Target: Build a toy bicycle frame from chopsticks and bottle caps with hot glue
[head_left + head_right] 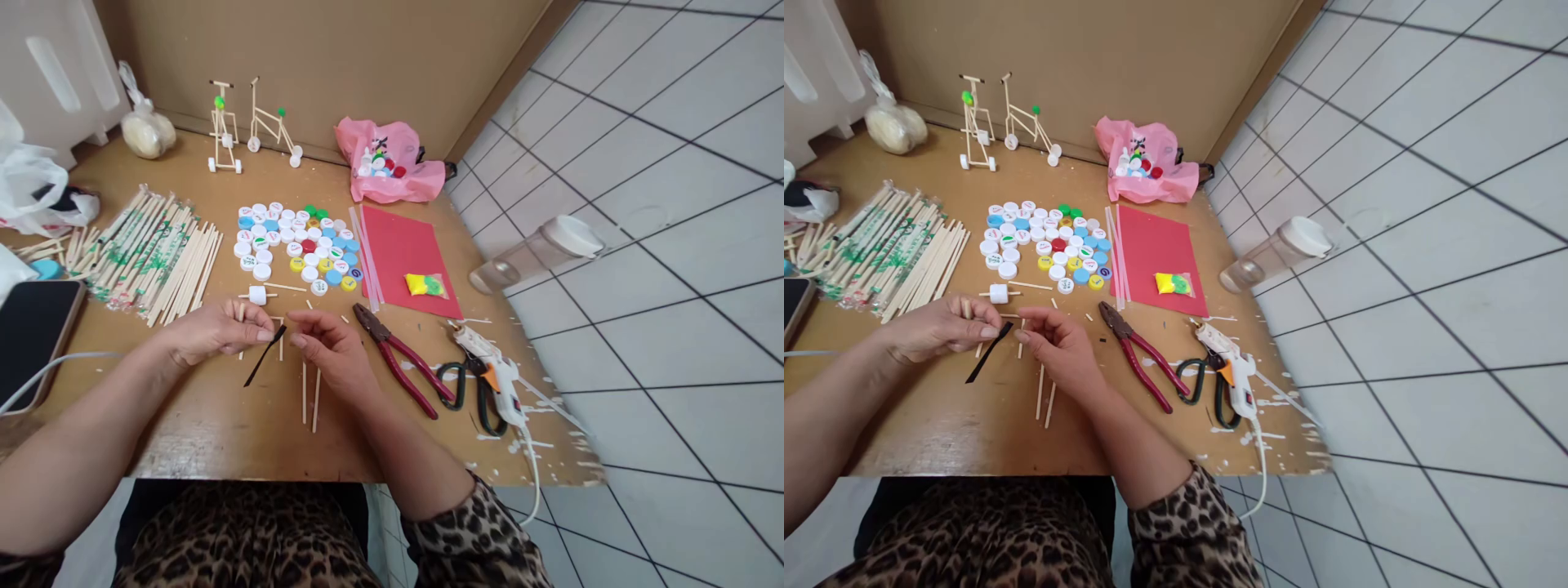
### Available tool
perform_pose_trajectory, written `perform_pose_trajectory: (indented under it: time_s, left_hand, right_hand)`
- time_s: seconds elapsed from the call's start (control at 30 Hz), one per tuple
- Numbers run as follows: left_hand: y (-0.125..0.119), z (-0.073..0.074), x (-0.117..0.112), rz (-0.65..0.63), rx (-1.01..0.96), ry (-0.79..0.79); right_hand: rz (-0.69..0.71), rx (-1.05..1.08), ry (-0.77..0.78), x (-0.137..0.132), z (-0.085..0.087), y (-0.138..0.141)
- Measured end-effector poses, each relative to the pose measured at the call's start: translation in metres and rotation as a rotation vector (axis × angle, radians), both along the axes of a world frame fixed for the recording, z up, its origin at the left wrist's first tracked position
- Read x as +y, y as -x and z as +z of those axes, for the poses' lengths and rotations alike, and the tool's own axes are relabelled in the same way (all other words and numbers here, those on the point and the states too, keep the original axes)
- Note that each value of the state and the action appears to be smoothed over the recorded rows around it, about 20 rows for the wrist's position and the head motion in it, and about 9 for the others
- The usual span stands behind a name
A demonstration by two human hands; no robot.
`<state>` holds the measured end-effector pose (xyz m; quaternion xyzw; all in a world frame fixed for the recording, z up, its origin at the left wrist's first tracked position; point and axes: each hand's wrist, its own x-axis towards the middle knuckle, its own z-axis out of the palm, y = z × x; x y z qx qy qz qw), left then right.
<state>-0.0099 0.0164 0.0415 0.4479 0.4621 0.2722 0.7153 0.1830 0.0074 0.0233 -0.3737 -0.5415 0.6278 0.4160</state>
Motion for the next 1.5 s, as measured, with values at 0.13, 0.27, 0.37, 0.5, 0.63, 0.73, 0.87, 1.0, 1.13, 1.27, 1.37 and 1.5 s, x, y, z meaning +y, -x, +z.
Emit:
perform_pose_trajectory:
  time_s: [0.13,0.27,0.37,0.5,0.63,0.73,0.87,1.0,1.13,1.27,1.37,1.5]
  left_hand:
    - [-0.006,-0.004,-0.003,-0.067,-0.007,-0.017]
    - [-0.009,-0.005,-0.006,-0.081,0.031,-0.040]
    - [-0.010,-0.003,-0.008,-0.005,0.104,-0.105]
    - [-0.013,0.001,-0.010,0.003,0.220,-0.201]
    - [-0.017,0.002,-0.013,-0.001,0.304,-0.242]
    - [-0.019,0.002,-0.014,0.000,0.317,-0.307]
    - [-0.020,0.003,-0.016,0.011,0.326,-0.321]
    - [-0.020,0.003,-0.018,0.062,0.308,-0.252]
    - [-0.021,0.003,-0.020,0.117,0.341,-0.224]
    - [-0.023,0.006,-0.021,0.167,0.391,-0.269]
    - [-0.025,0.011,-0.022,0.170,0.366,-0.319]
    - [-0.026,0.014,-0.023,0.190,0.363,-0.304]
  right_hand:
    - [0.040,0.055,0.078,-0.001,0.002,0.004]
    - [0.040,-0.036,0.069,-0.002,0.003,0.005]
    - [0.028,-0.080,0.062,-0.002,0.003,0.003]
    - [-0.012,-0.081,0.059,-0.001,0.001,0.002]
    - [-0.040,-0.082,0.086,-0.001,0.000,0.003]
    - [-0.046,-0.100,0.104,-0.001,0.002,0.004]
    - [-0.058,-0.124,0.102,-0.002,0.004,0.003]
    - [-0.052,-0.088,0.103,-0.001,0.003,0.002]
    - [-0.069,-0.073,0.099,-0.001,0.002,0.002]
    - [-0.081,-0.092,0.080,-0.002,0.003,0.002]
    - [-0.079,-0.123,0.049,-0.002,0.006,0.001]
    - [-0.107,-0.282,-0.087,-0.007,0.016,-0.014]
